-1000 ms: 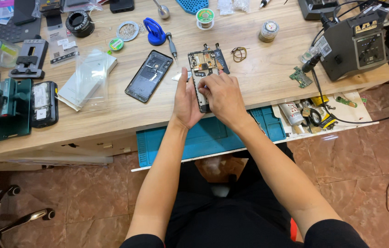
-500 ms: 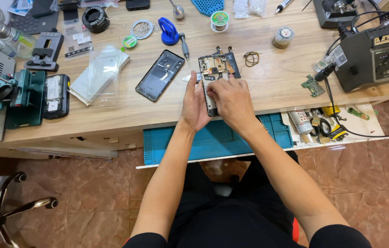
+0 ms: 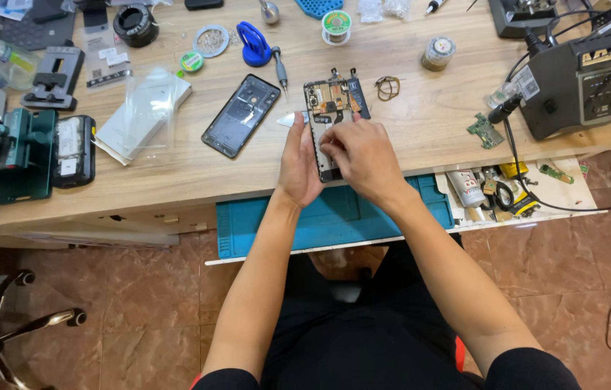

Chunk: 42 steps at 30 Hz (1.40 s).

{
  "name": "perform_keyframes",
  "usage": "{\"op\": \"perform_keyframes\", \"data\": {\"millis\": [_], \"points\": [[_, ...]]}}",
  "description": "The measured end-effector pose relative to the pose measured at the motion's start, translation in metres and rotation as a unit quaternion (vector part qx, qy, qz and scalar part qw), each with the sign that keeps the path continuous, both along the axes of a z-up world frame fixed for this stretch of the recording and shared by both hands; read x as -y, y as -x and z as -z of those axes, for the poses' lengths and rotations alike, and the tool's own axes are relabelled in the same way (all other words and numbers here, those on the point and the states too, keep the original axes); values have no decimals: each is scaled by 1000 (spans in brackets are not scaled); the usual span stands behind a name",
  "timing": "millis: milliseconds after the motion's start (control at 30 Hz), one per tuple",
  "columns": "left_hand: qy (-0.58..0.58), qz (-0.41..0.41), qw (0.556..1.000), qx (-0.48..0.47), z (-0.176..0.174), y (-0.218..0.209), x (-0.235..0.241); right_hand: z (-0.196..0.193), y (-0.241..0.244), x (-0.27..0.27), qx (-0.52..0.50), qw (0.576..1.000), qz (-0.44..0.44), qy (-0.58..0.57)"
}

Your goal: The person uses a metal prying tool to carefully lift and remove the battery from a disassembled smartphone. They then use tweezers to detach a small ribbon cable connector from the phone's internal circuit board.

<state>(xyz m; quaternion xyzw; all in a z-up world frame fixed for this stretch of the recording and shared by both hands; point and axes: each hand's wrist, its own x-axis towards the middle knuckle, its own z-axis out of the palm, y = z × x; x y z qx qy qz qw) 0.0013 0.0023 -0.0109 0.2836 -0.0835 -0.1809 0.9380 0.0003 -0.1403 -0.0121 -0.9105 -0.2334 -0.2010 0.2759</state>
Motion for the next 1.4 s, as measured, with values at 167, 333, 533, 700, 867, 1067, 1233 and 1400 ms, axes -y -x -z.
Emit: {"op": "perform_keyframes", "data": {"millis": [167,333,533,700,867,1067,1233,1400], "points": [[5,-8,1000,-2,-2,13,10,-23,38,45,-29,989,18,-142],[-4,6,1000,-1,-12,31,20,-3,69,98,-55,983,107,-141],[-5,7,1000,-3,1,48,30,46,94,107,-124,979,157,33],[2,4,1000,2,5,70,36,65,119,107,-128,968,203,70],[1,-9,1000,-2,3,93,33,79,134,125,-99,971,211,54],[12,-23,999,-18,8,103,22,95,130,127,-62,974,214,48],[1,-34,999,-24,2,109,14,109,113,121,-65,971,222,65],[17,-36,999,-27,4,103,11,117,109,124,-101,969,209,78]]}}
